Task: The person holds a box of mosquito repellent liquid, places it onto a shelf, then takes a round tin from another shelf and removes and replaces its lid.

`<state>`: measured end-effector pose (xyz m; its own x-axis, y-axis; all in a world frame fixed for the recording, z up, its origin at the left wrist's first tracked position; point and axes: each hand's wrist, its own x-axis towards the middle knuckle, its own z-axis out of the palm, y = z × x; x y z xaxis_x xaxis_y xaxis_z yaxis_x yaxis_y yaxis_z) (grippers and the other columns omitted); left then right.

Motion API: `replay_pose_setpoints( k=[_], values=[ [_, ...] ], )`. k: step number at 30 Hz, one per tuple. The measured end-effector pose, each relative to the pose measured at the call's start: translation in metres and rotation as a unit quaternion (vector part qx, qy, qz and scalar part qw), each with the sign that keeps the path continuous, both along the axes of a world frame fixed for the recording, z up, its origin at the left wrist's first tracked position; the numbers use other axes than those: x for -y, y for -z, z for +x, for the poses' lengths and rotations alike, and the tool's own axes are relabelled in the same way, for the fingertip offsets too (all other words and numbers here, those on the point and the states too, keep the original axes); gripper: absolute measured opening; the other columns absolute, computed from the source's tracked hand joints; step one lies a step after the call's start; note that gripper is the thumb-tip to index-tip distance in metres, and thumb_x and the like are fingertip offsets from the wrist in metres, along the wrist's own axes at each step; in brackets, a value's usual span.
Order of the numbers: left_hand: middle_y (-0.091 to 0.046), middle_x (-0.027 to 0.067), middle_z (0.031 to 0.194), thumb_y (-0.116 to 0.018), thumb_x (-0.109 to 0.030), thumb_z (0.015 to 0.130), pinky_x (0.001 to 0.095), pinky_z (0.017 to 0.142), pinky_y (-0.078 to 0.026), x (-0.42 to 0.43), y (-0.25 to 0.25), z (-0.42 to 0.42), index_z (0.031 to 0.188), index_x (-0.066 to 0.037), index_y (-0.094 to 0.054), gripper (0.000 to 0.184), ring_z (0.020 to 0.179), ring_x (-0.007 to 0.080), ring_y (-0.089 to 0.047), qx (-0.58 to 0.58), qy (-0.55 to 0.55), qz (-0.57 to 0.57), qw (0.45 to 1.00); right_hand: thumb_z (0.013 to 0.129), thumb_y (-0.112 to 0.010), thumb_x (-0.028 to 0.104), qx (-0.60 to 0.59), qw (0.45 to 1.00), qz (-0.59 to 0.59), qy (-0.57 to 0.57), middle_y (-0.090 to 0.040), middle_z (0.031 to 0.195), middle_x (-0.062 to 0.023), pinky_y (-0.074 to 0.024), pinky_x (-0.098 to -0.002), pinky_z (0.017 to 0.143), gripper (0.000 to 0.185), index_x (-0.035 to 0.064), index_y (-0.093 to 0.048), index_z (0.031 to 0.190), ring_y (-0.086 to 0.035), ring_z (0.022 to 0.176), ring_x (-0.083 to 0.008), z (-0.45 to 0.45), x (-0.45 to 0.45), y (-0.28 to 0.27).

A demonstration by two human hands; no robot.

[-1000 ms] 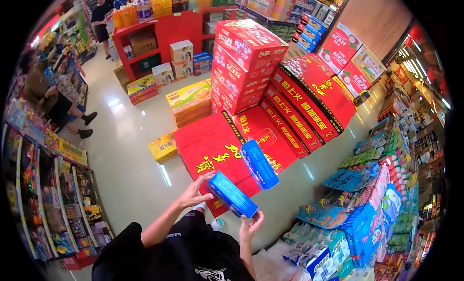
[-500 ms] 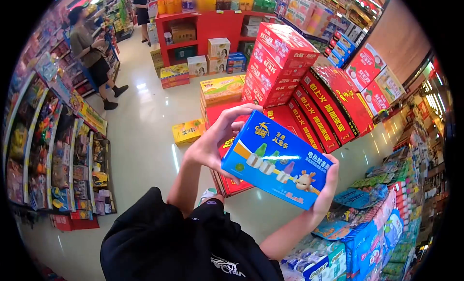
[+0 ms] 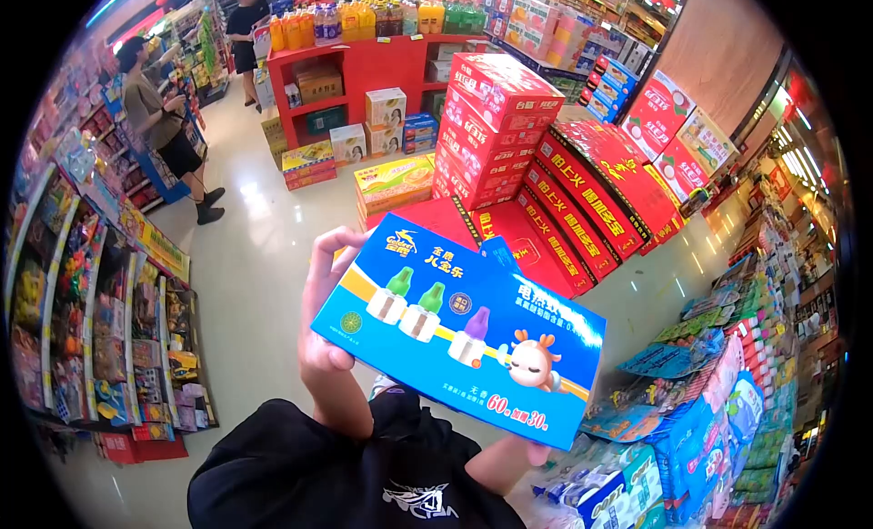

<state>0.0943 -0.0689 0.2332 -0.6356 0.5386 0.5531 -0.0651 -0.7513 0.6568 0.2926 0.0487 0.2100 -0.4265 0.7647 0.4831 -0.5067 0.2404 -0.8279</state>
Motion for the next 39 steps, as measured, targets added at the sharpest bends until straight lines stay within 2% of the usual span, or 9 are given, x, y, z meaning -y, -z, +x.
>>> replay_pose_setpoints(
  k=[1,8,10,12,15,19,27,34,39],
  values=[
    [-0.041,0.0224,0.132,-0.087,-0.054,0.054,0.0413,0.103,-0.039,0.002,-0.001,0.001,0.129,0.001,-0.027,0.11,0.123,0.0292,-0.046,0.0,-0.002,-0.005,1.0,0.056,-0.067,0.079,-0.028,0.999,0.035,-0.02,-0.045,0.132,-0.0219,-0.0421,-0.0422,0.099,0.132,-0.0095,-0.02,0.142,-0.051,0.119,-0.0294,0.009,-0.016,0.044],
    [-0.023,0.0262,0.145,-0.093,-0.043,0.049,0.0459,0.109,-0.029,0.003,0.004,-0.01,0.13,-0.001,-0.028,0.112,0.133,0.0327,-0.033,-0.14,0.131,0.075,0.979,0.06,-0.071,0.074,-0.031,0.993,-0.087,0.07,-0.045,0.13,-0.0232,-0.0483,-0.0478,0.093,0.122,-0.002,-0.022,0.143,-0.056,0.112,-0.0325,0.007,-0.021,0.022],
    [-0.034,0.0246,0.138,-0.093,-0.039,0.05,0.0466,0.106,-0.034,0.0,0.005,-0.003,0.131,-0.001,-0.026,0.112,0.129,0.0345,-0.039,-0.1,0.117,0.099,0.983,0.058,-0.073,0.073,-0.107,0.993,-0.052,0.012,-0.045,0.129,-0.0241,-0.0493,-0.0501,0.092,0.123,-0.0013,-0.022,0.142,-0.056,0.111,-0.0341,0.003,-0.027,0.017],
    [-0.04,0.0238,0.135,-0.093,-0.041,0.05,0.0469,0.105,-0.037,0.0,0.003,-0.001,0.131,-0.001,-0.029,0.111,0.127,0.0349,-0.043,-0.086,0.095,0.084,0.988,0.061,-0.065,0.078,-0.119,0.992,-0.005,0.041,-0.044,0.13,-0.0242,-0.0454,-0.0508,0.096,0.122,-0.0036,-0.024,0.141,-0.053,0.114,-0.0358,0.005,-0.03,0.028],
    [-0.026,0.0287,0.145,-0.093,-0.042,0.049,0.0479,0.11,-0.025,-0.002,0.006,-0.013,0.13,-0.002,-0.035,0.107,0.136,0.0349,-0.028,-0.141,0.113,0.086,0.98,0.065,-0.059,0.077,-0.113,0.99,-0.005,0.084,-0.043,0.13,-0.0226,-0.041,-0.0497,0.101,0.116,-0.0063,-0.027,0.138,-0.049,0.118,-0.0363,0.004,-0.028,0.041],
    [-0.042,0.026,0.136,-0.086,-0.06,0.049,0.0424,0.104,-0.035,-0.004,0.012,0.006,0.129,0.002,-0.036,0.113,0.126,0.0306,-0.044,-0.023,-0.044,-0.007,0.999,0.069,-0.069,0.049,-0.149,0.978,-0.145,0.034,-0.047,0.126,-0.0165,-0.0401,-0.0433,0.102,0.093,-0.0074,-0.034,0.135,-0.049,0.12,-0.0315,-0.002,-0.015,0.037],
    [-0.049,0.0129,0.123,-0.081,-0.063,0.058,0.0359,0.099,-0.045,-0.017,0.0,0.024,0.131,-0.003,-0.031,0.107,0.116,0.0219,-0.053,0.106,-0.033,-0.002,0.994,0.065,-0.071,0.07,-0.087,0.988,-0.063,0.115,-0.048,0.125,-0.0207,-0.044,-0.0405,0.098,0.111,-0.0098,-0.032,0.132,-0.052,0.116,-0.0277,0.002,0.005,0.018],
    [-0.048,0.0085,0.118,-0.085,-0.053,0.059,0.0322,0.096,-0.046,-0.015,0.002,0.039,0.126,-0.008,-0.031,0.097,0.114,0.0192,-0.052,0.124,0.005,0.051,0.991,0.079,-0.067,0.058,-0.133,0.978,-0.092,0.13,-0.044,0.133,-0.0165,-0.039,-0.0413,0.103,0.092,-0.0047,-0.031,0.136,-0.047,0.122,-0.0262,0.022,0.008,0.04],
    [-0.048,0.0066,0.115,-0.085,-0.053,0.06,0.0308,0.094,-0.045,-0.018,0.016,0.035,0.123,-0.009,-0.032,0.093,0.112,0.0165,-0.052,0.141,0.008,0.032,0.989,0.088,-0.06,0.048,-0.133,0.991,-0.002,0.002,-0.049,0.135,-0.0086,-0.0353,-0.0409,0.104,0.071,0.006,-0.037,0.14,-0.047,0.123,-0.0227,0.023,-0.006,0.035]
  ],
)
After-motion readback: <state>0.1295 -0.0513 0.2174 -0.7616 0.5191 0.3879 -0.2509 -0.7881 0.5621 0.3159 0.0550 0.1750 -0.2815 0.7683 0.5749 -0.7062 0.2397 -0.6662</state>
